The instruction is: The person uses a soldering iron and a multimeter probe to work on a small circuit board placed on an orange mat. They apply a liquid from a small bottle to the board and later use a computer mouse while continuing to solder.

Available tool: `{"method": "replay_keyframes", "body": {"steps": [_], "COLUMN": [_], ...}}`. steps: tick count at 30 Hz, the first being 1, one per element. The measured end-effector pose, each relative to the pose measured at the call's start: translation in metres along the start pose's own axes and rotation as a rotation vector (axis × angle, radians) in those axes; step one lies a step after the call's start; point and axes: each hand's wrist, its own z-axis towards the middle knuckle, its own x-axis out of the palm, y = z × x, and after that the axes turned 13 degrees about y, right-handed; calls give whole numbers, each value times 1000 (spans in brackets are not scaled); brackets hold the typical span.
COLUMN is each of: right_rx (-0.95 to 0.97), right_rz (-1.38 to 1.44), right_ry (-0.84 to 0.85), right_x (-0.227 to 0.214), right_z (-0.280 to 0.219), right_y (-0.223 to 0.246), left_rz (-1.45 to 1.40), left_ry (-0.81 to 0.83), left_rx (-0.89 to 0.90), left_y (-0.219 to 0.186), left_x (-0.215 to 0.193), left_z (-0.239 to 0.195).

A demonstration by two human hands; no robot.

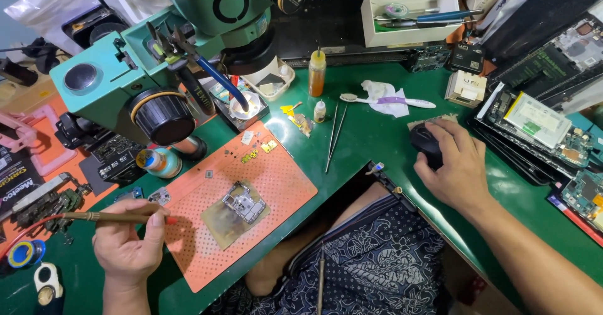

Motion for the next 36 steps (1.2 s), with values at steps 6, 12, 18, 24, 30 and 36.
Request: {"method": "replay_keyframes", "body": {"steps": [6, 12, 18, 24, 30, 36], "right_rx": [-35, -400, -812, -795, -728, -752], "right_rz": [-77, 154, 227, 10, 75, 293], "right_ry": [-72, 179, 764, 974, 650, 429], "right_x": [-4, -31, 42, 85, 82, 30], "right_z": [-2, -31, -101, -127, -110, -73], "right_y": [8, 75, 109, 138, 144, 155], "left_rz": [-3, -20, -58, -66, -82, -96], "left_ry": [9, 30, 81, 65, 26, 47], "left_rx": [0, 1, 40, 17, 68, 101], "left_y": [-5, -8, -4, -5, -3, -3], "left_x": [1, 3, 2, 0, -4, -4], "left_z": [0, 1, 2, -1, 1, 0]}}
